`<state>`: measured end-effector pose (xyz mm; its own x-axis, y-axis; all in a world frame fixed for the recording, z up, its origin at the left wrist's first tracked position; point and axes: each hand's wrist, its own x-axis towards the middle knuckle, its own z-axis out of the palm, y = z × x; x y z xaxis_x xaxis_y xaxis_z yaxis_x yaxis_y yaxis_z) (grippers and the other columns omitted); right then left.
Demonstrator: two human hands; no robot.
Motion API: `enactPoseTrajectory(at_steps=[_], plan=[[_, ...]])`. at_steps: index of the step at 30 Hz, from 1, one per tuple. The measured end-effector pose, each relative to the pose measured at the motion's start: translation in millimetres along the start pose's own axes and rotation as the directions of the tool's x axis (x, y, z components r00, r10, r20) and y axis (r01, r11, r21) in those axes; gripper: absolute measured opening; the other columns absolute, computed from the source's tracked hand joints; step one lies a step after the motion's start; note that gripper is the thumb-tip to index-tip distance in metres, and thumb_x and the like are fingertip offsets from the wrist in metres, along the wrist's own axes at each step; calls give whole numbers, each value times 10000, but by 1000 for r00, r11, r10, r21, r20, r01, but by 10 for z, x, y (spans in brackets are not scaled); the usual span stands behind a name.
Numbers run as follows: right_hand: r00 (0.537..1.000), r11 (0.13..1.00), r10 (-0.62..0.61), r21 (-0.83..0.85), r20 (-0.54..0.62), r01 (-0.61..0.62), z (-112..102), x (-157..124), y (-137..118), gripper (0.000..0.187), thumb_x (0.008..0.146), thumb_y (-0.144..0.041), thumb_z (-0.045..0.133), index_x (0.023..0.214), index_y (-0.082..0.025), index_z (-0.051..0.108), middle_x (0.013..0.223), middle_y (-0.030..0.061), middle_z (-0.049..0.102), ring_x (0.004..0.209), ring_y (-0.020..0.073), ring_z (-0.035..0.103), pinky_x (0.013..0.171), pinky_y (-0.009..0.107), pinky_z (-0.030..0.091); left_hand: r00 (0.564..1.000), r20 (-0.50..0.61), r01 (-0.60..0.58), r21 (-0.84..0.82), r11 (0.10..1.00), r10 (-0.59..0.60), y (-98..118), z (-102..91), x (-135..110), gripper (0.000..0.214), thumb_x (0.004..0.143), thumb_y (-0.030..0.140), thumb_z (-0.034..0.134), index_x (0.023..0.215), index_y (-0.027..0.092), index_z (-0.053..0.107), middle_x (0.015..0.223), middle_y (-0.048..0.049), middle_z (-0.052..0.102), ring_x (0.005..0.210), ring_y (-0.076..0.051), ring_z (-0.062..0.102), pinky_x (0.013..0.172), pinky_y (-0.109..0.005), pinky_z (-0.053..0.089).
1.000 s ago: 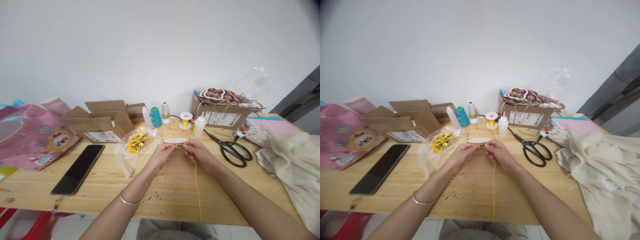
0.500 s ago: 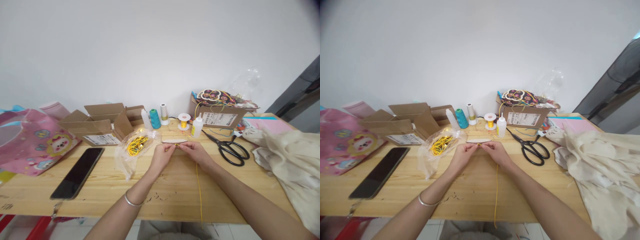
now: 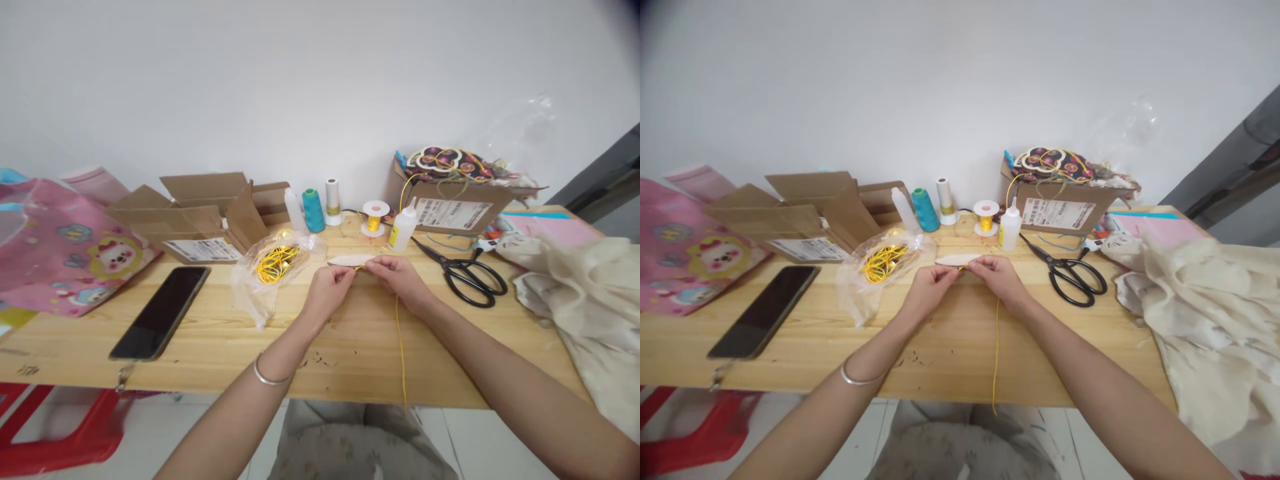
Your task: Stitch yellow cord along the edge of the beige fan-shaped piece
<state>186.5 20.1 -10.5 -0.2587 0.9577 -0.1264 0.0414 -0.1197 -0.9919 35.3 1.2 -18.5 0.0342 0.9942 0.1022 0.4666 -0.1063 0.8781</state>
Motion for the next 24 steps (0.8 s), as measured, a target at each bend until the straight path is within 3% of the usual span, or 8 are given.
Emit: enactPoseTrajectory(at_steps=[10,18,24], plan=[[990,993,71,81,124,-81,-41,-17,-12,275,683,-400,533,698,-128,568,426,-86,234,354,22,152,351,195,64,999,40,-8,41,999,7,-28,19,-6,294,705,319,445,730,121,660,595,-7,598,516,-96,454,490,-199,322],[977,998,39,45,211,-49,-59,-54,-6,238,702,-352,505,708,-125,577,385,-87,250,335,22,148,344,193,65,994,70,-97,172,980,86,5,31,-37,298,710,312,439,732,133,676,546,8,568,518,-90,438,495,-193,299],[962,998,7,53,273,-22,-64,-81,-22,216,681,-267,494,818,-125,582,367,-84,313,323,29,173,344,192,63,992,59,-116,131,985,109,-10,44,-65,298,698,304,448,727,116,677,550,16,569,530,-92,465,511,-185,324]])
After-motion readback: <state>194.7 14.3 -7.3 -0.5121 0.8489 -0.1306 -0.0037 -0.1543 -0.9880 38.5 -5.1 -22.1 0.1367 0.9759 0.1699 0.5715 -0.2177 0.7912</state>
